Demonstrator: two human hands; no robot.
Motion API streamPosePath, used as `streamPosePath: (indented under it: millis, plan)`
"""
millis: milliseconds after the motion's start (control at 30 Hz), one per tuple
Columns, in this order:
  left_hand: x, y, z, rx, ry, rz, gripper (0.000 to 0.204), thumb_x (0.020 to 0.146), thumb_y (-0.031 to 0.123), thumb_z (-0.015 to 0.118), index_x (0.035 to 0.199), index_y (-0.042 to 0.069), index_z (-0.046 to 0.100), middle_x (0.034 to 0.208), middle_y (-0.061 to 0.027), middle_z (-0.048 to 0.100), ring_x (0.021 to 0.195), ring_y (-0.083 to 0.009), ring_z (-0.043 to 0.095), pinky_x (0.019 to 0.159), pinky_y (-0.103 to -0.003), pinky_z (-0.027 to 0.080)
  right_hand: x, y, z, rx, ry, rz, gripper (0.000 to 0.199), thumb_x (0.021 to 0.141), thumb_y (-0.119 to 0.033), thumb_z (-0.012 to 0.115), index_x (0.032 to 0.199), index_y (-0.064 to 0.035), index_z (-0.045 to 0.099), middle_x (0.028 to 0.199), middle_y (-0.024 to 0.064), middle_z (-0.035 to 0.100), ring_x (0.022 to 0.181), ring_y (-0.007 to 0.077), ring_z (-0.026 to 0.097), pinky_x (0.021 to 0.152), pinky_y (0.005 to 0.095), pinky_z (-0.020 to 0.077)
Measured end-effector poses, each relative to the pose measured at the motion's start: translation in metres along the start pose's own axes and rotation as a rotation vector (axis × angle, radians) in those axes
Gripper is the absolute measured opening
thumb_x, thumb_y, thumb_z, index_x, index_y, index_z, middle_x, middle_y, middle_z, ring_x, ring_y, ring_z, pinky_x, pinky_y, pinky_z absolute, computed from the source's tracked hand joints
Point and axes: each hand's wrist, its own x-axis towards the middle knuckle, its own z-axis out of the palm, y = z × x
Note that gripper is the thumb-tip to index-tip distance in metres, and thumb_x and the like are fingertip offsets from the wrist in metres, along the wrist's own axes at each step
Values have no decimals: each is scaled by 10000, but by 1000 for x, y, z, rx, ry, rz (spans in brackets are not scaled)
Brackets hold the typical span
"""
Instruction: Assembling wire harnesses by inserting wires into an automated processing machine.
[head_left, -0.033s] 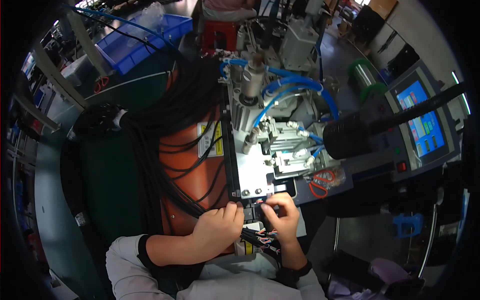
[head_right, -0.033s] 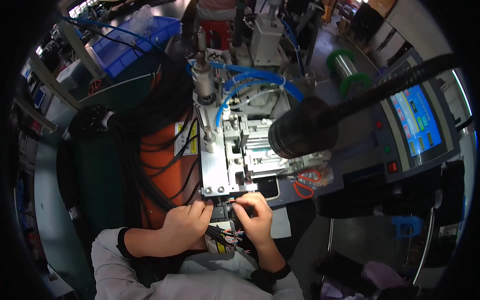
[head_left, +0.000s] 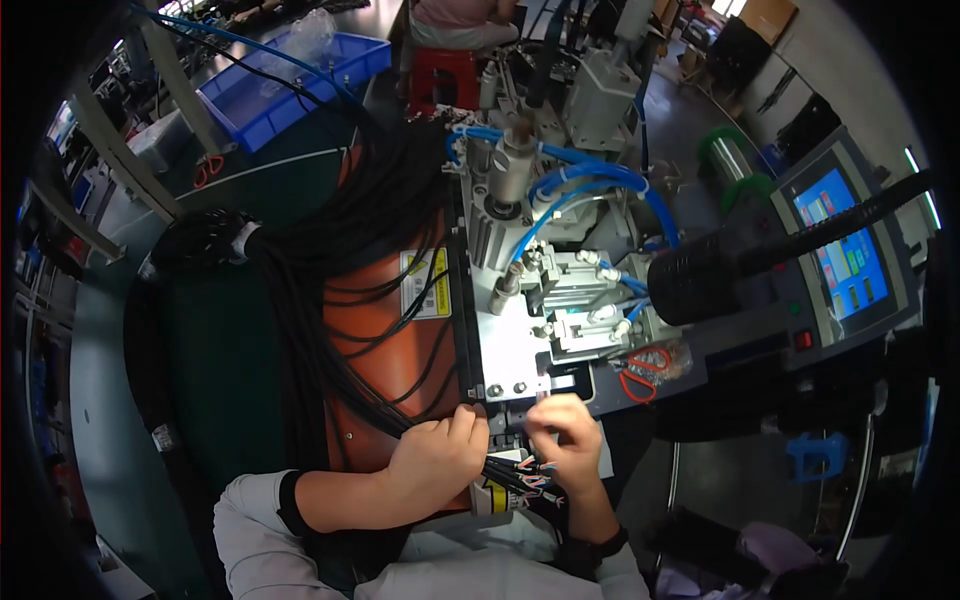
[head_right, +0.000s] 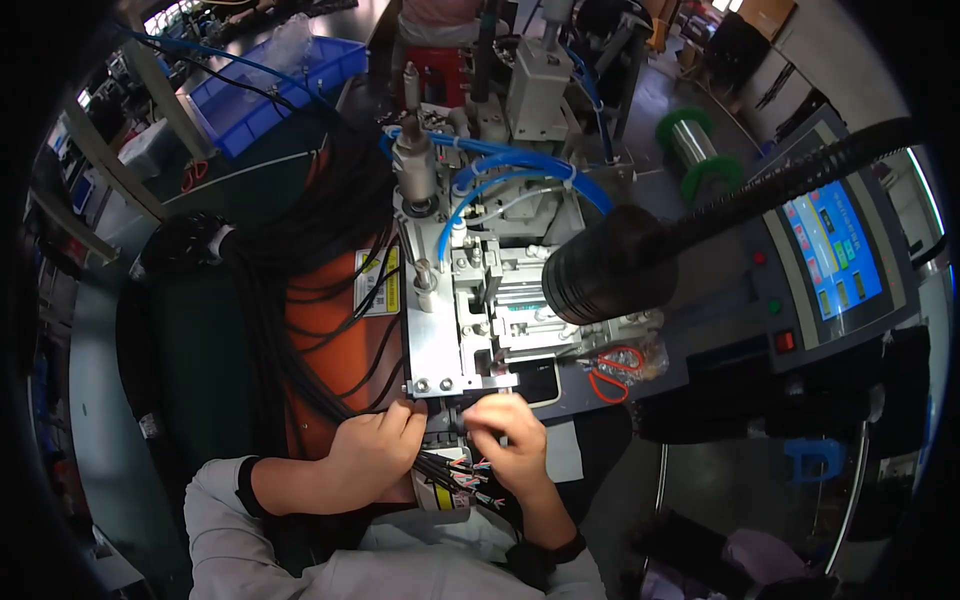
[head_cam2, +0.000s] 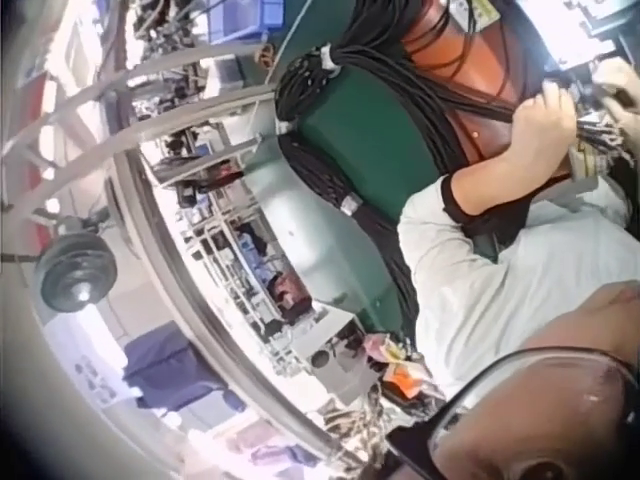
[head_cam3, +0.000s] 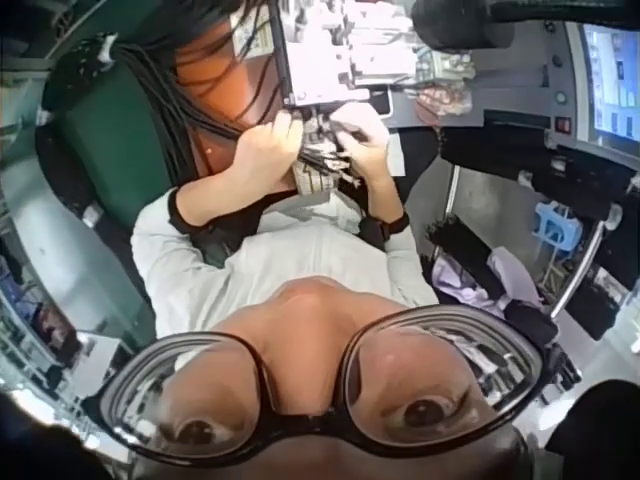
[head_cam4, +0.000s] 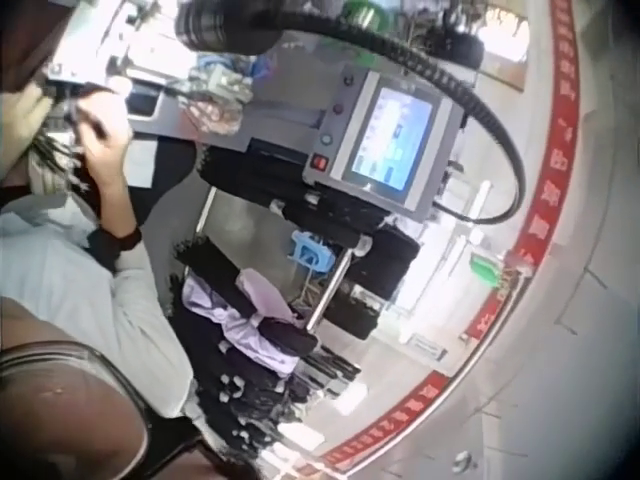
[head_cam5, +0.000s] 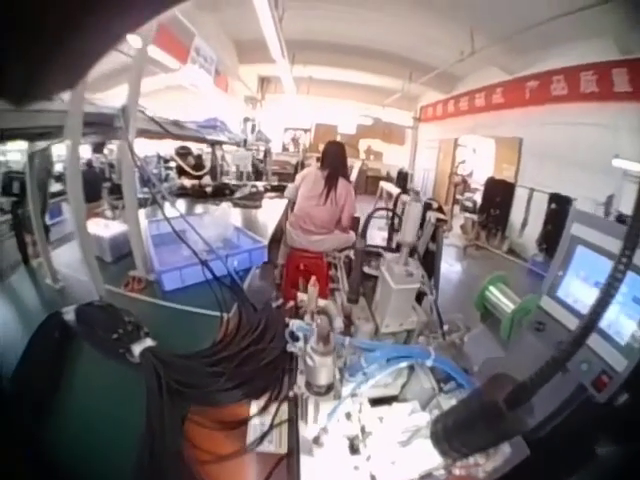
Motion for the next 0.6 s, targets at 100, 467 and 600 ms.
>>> streamPosePath:
  millis: [100, 467, 600]
  plan:
    - [-3, -2, 2, -84, -55, -4, 213, 717, 131, 607, 911, 42, 622, 715, -1, 482, 609, -108, 560, 511, -233, 426, 12, -22, -11, -111, -271, -353, 149, 743, 1, 697, 888, -30, 682, 829, 54, 654, 723, 150, 609, 626, 269, 458]
    - [6, -11, -4, -415, 121, 156, 345, 746, 125, 615, 1082, 51, 633, 906, -23, 603, 697, -155, 624, 545, -263, 474, 11, -30, -15, -96, -293, -386, 237, 676, 71, 738, 895, -10, 701, 893, 104, 673, 776, 211, 635, 664, 296, 498]
    - [21, -8, -16, -359, 536, 187, 338, 746, 111, 635, 1078, 47, 640, 910, -16, 624, 698, -173, 624, 554, -269, 476, 1, -21, -8, 24, -136, -290, 224, 701, 84, 744, 901, 4, 684, 879, 103, 673, 770, 195, 632, 664, 284, 498]
